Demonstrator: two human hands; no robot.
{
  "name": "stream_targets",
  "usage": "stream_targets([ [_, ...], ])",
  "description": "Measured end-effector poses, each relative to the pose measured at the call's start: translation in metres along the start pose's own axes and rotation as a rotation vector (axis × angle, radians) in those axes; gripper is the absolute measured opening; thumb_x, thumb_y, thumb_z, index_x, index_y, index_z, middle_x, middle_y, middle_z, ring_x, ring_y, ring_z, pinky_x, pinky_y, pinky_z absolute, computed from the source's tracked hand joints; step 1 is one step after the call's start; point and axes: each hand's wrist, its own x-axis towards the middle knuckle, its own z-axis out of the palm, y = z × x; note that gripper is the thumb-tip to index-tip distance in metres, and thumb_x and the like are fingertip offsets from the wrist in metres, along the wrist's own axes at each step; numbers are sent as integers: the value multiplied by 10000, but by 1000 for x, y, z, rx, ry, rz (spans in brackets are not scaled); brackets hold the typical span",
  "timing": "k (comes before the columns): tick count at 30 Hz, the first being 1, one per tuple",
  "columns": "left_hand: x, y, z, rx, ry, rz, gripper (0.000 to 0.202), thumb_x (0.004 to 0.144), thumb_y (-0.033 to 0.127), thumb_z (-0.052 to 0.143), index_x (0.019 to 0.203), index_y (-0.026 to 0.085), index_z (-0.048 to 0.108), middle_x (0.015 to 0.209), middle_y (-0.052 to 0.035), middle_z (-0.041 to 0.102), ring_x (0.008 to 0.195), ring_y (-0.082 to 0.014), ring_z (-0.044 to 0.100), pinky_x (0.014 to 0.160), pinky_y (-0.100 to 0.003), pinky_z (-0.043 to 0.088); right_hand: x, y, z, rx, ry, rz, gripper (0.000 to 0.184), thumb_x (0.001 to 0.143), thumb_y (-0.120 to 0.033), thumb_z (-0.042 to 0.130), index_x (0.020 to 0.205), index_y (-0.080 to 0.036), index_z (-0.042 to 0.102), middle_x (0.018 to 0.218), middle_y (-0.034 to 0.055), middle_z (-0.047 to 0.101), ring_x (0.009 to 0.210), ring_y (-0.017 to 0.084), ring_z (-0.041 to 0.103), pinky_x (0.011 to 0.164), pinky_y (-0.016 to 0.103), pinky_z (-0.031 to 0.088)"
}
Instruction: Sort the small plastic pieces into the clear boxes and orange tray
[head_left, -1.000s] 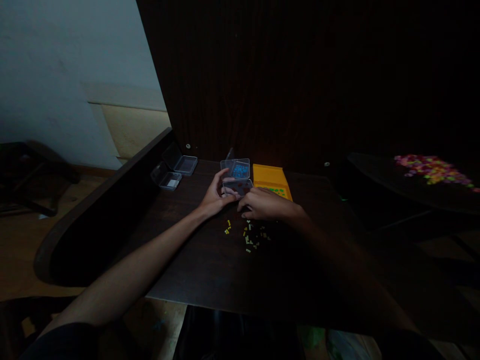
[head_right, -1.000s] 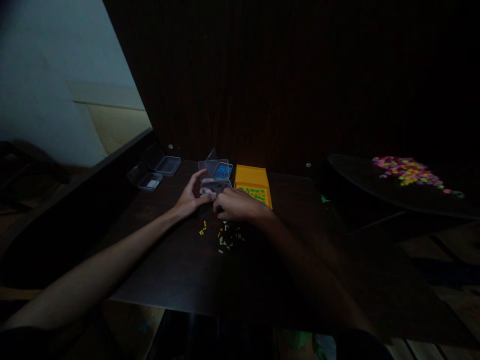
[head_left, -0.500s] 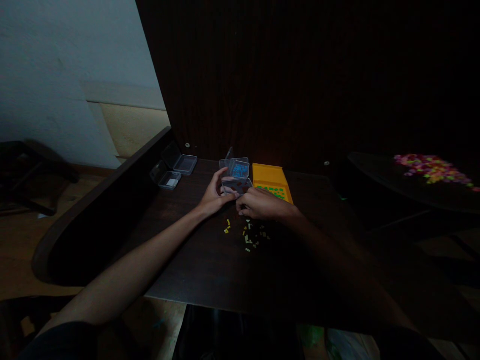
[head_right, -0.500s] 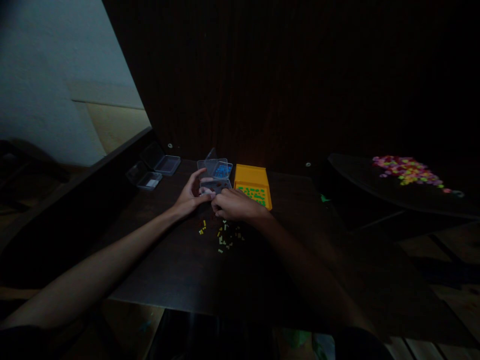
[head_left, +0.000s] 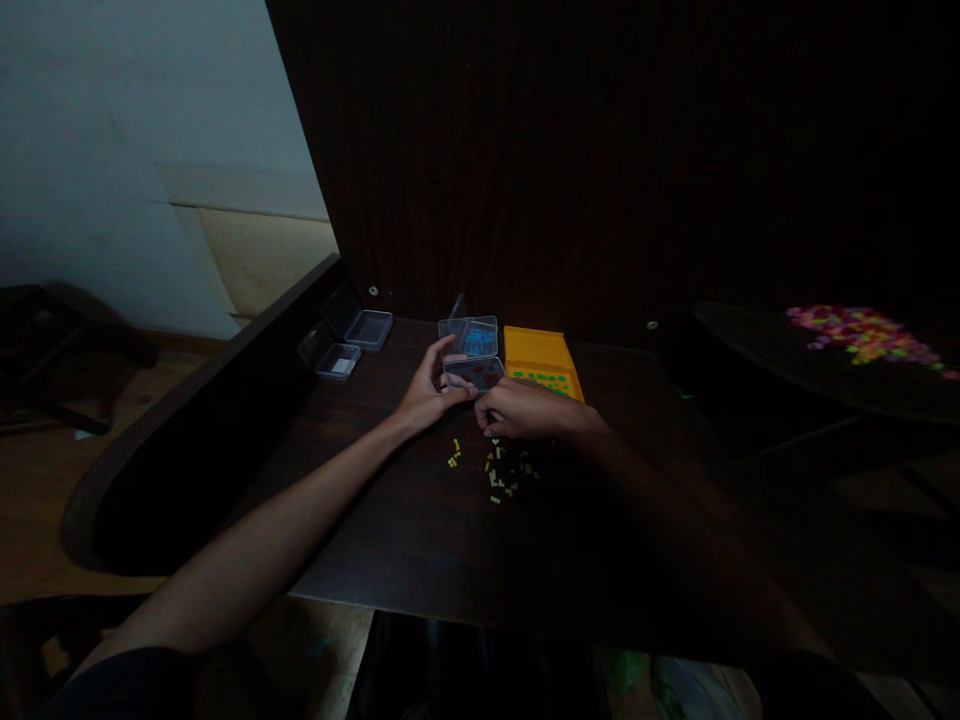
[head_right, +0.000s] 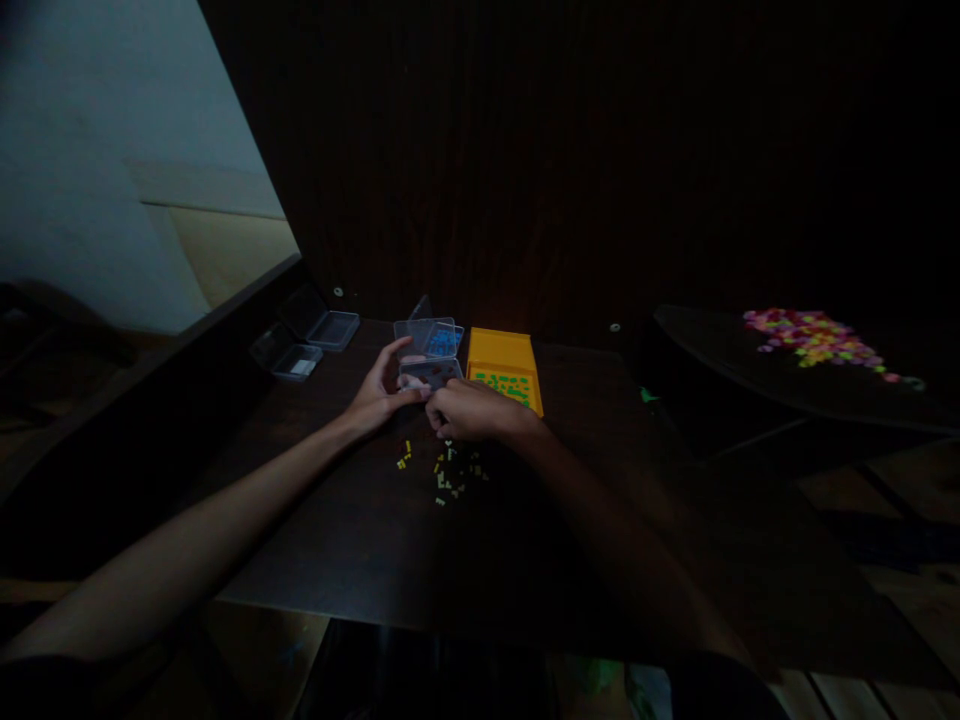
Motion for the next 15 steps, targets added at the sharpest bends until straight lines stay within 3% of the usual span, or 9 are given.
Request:
stream_targets([
  [6, 0, 0, 0, -17, 3, -15, 880, 603, 237, 832, 1356, 268, 378, 1209, -74, 541, 753, -92, 621, 758, -286, 536, -1, 2, -1, 16, -69, 11, 130, 794, -184, 617, 894, -201, 698, 780, 24, 642, 723, 151, 557, 589, 230, 340],
  [15, 0, 1, 0, 2, -2, -14, 861, 603, 240, 831, 1344, 272, 392, 1196, -83, 534, 745, -98, 625, 777, -314, 529, 0, -3, -3, 24, -87, 86, 132, 850, -219, 584, 926, -171, 681, 849, 54, 666, 728, 151, 575, 578, 237, 347],
])
